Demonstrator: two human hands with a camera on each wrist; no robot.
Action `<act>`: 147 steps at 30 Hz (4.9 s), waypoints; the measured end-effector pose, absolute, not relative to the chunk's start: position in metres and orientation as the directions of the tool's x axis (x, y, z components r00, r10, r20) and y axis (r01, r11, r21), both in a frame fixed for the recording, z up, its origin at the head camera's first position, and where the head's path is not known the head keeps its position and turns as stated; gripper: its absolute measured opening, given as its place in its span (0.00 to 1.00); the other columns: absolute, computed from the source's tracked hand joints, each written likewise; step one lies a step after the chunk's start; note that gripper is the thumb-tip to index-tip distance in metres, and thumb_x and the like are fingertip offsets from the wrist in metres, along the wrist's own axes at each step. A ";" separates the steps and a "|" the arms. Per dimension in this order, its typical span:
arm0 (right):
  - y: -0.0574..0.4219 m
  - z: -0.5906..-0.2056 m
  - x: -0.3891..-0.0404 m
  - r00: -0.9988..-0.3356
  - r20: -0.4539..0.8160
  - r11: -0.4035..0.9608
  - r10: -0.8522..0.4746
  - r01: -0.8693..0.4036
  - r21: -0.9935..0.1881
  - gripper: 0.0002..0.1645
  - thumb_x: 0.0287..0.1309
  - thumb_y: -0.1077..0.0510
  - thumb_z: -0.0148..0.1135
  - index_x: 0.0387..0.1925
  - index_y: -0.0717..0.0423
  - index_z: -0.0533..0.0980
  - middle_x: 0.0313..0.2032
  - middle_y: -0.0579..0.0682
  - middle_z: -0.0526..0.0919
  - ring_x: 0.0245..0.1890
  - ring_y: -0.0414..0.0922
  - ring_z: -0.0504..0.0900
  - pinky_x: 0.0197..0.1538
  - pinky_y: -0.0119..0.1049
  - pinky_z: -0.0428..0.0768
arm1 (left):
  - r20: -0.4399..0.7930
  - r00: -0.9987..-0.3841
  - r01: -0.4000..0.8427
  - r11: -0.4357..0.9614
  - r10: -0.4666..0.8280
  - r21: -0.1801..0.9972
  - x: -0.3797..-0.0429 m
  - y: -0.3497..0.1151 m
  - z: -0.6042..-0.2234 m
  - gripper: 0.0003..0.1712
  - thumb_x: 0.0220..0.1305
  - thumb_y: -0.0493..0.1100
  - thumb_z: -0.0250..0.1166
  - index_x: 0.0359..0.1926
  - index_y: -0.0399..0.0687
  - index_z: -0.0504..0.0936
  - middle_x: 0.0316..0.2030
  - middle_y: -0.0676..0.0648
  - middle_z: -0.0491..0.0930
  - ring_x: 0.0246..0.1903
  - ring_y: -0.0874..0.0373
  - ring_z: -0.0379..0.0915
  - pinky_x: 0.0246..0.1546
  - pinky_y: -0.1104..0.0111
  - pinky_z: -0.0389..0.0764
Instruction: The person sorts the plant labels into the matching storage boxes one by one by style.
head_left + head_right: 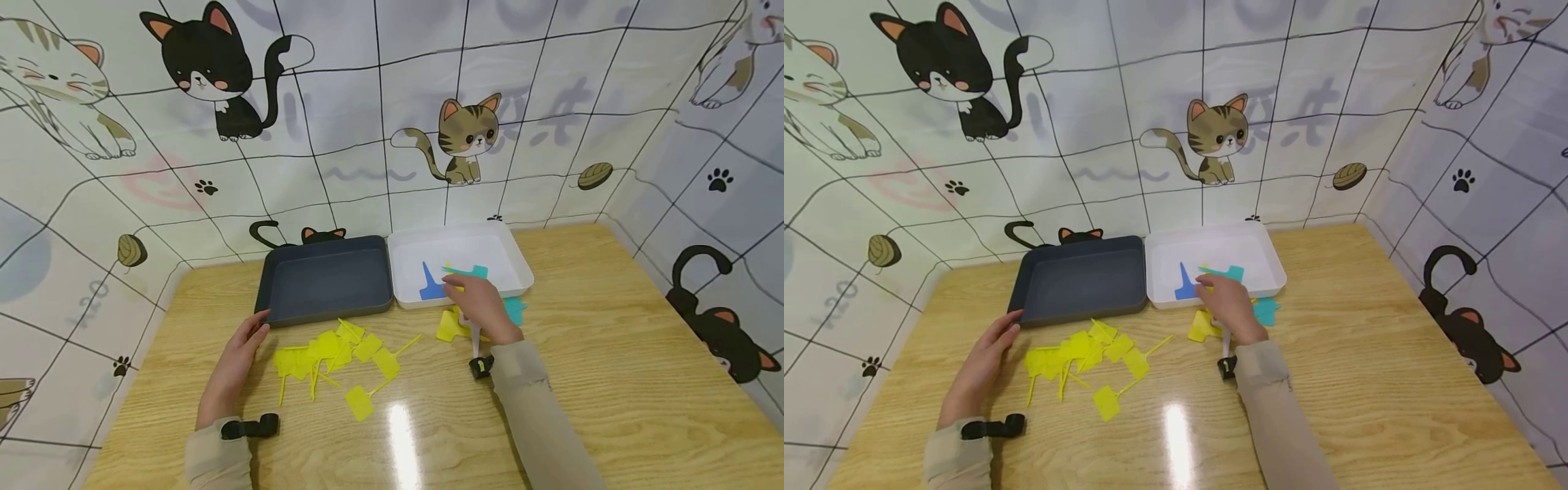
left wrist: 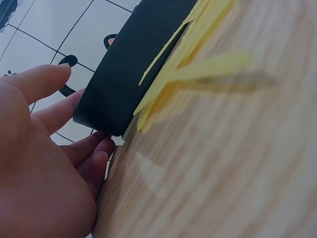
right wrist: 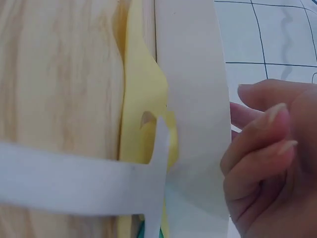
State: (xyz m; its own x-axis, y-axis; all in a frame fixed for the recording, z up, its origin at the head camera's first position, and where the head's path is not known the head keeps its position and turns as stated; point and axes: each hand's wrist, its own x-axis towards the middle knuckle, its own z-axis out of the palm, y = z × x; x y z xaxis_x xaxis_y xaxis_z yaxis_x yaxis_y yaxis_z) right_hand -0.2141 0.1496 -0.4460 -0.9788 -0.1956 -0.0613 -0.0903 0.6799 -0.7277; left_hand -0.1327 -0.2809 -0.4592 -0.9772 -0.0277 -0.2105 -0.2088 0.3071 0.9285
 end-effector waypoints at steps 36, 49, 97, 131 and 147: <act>0.198 -0.443 -0.192 -0.950 -0.123 0.697 -0.287 -0.119 -0.707 0.18 0.61 0.47 0.51 0.43 0.54 0.76 0.27 0.50 0.77 0.20 0.49 0.75 0.26 0.36 0.71 | -0.184 -0.982 -0.187 0.362 -0.043 0.913 -0.132 -0.292 -0.468 0.32 0.65 0.59 0.46 0.67 0.59 0.54 0.67 0.50 0.44 0.65 0.50 0.40 0.61 0.50 0.46; 0.208 -0.453 -0.192 -0.931 -0.219 0.766 -0.292 -0.091 -0.636 0.19 0.56 0.50 0.58 0.46 0.55 0.74 0.31 0.48 0.75 0.26 0.44 0.71 0.29 0.35 0.71 | -0.167 -0.986 -0.160 0.353 -0.009 0.922 -0.139 -0.293 -0.464 0.32 0.65 0.58 0.47 0.67 0.56 0.54 0.67 0.48 0.45 0.65 0.50 0.41 0.61 0.49 0.45; 0.216 -0.458 -0.195 -0.910 -0.261 0.725 -0.322 -0.060 -0.687 0.15 0.51 0.49 0.63 0.30 0.56 0.72 0.25 0.48 0.72 0.22 0.43 0.68 0.26 0.33 0.68 | -0.175 -0.984 -0.175 0.358 -0.032 0.917 -0.135 -0.287 -0.467 0.30 0.66 0.58 0.45 0.66 0.55 0.55 0.67 0.47 0.46 0.65 0.50 0.40 0.61 0.50 0.45; 0.222 -0.448 -0.199 -0.994 -0.052 0.392 -0.100 0.009 -0.920 0.14 0.64 0.57 0.42 0.37 0.55 0.75 0.20 0.55 0.67 0.16 0.46 0.64 0.20 0.33 0.66 | -0.200 -0.980 -0.195 0.297 -0.014 0.935 -0.125 -0.275 -0.445 0.35 0.63 0.60 0.47 0.67 0.51 0.53 0.68 0.47 0.43 0.65 0.50 0.36 0.61 0.50 0.43; 0.228 -0.457 -0.204 -0.987 0.008 0.294 0.160 0.040 -0.955 0.23 0.62 0.48 0.50 0.57 0.49 0.69 0.26 0.55 0.69 0.16 0.45 0.67 0.20 0.38 0.70 | -0.174 -0.984 -0.172 0.346 -0.025 0.922 -0.133 -0.286 -0.467 0.31 0.66 0.58 0.46 0.67 0.57 0.54 0.67 0.50 0.45 0.65 0.51 0.38 0.61 0.50 0.44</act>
